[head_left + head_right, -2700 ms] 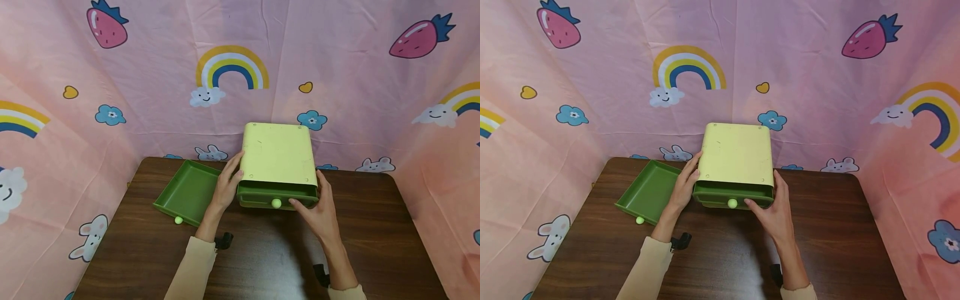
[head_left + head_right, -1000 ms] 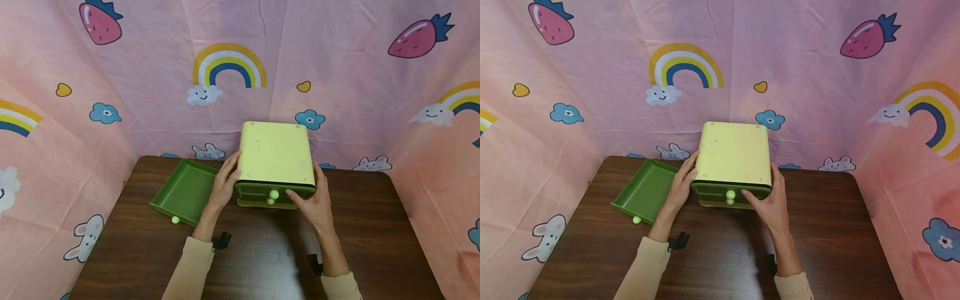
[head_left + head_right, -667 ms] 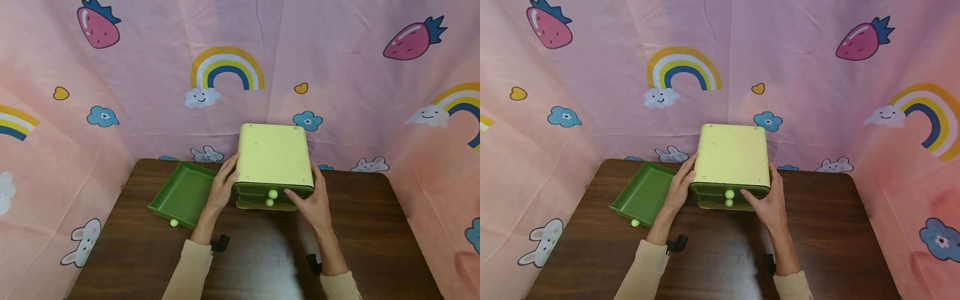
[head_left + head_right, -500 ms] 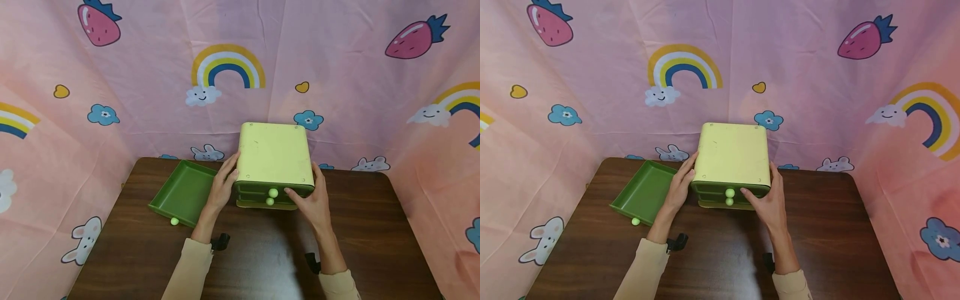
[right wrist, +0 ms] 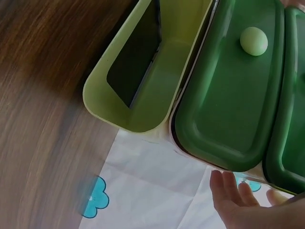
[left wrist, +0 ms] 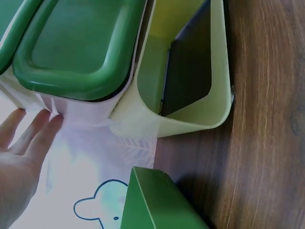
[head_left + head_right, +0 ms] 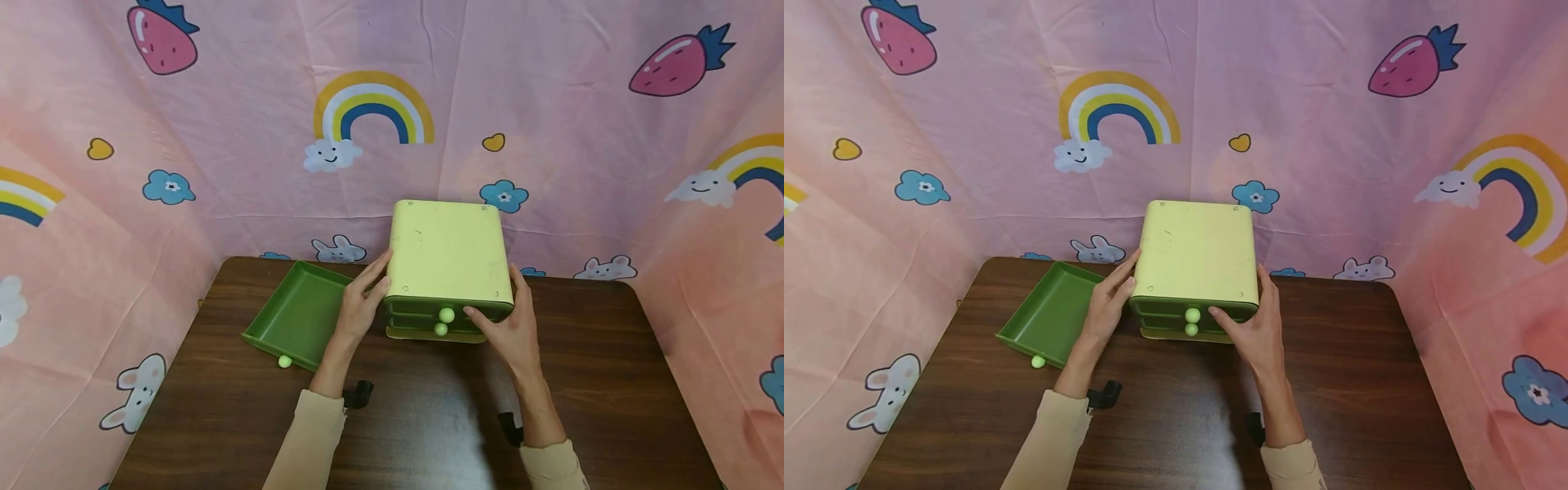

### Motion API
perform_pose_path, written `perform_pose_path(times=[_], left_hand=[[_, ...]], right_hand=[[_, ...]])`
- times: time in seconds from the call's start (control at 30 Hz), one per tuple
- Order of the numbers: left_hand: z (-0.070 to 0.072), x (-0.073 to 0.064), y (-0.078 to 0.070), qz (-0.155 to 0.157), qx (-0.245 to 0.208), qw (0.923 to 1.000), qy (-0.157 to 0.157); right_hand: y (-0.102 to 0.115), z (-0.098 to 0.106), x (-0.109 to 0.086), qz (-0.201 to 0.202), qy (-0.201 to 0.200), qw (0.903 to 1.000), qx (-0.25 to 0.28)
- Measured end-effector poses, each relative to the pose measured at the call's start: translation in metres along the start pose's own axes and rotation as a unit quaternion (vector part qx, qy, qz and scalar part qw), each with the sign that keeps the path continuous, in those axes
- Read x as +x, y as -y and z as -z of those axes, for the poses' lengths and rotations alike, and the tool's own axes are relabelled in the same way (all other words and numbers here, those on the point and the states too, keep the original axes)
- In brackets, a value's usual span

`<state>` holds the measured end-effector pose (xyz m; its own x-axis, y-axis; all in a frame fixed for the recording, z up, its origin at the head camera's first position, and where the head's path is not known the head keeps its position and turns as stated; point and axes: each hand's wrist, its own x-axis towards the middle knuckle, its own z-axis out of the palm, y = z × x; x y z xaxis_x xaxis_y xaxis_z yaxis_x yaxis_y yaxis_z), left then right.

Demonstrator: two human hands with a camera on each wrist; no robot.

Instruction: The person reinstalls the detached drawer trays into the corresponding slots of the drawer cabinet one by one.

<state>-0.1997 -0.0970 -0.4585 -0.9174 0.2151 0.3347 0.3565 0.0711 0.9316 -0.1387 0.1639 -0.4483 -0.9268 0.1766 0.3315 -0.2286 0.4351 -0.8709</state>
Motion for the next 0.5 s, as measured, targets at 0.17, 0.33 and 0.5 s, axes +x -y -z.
perform_pose_path(times=[0.17, 0.33, 0.5], left_hand=[[-0.001, 0.0, 0.001, -0.005, -0.012, 0.9998, -0.017], [-0.003, 0.001, 0.003, -0.012, -0.013, 0.9996, -0.022], [-0.003, -0.001, 0.003, -0.019, 0.005, 0.9998, -0.011]], right_hand=[[0.001, -0.002, 0.0, 0.005, -0.014, 0.9999, 0.005], [-0.023, -0.006, 0.002, 0.002, -0.024, 0.9996, -0.013], [-0.031, -0.007, 0.002, 0.01, -0.024, 0.9996, -0.006]])
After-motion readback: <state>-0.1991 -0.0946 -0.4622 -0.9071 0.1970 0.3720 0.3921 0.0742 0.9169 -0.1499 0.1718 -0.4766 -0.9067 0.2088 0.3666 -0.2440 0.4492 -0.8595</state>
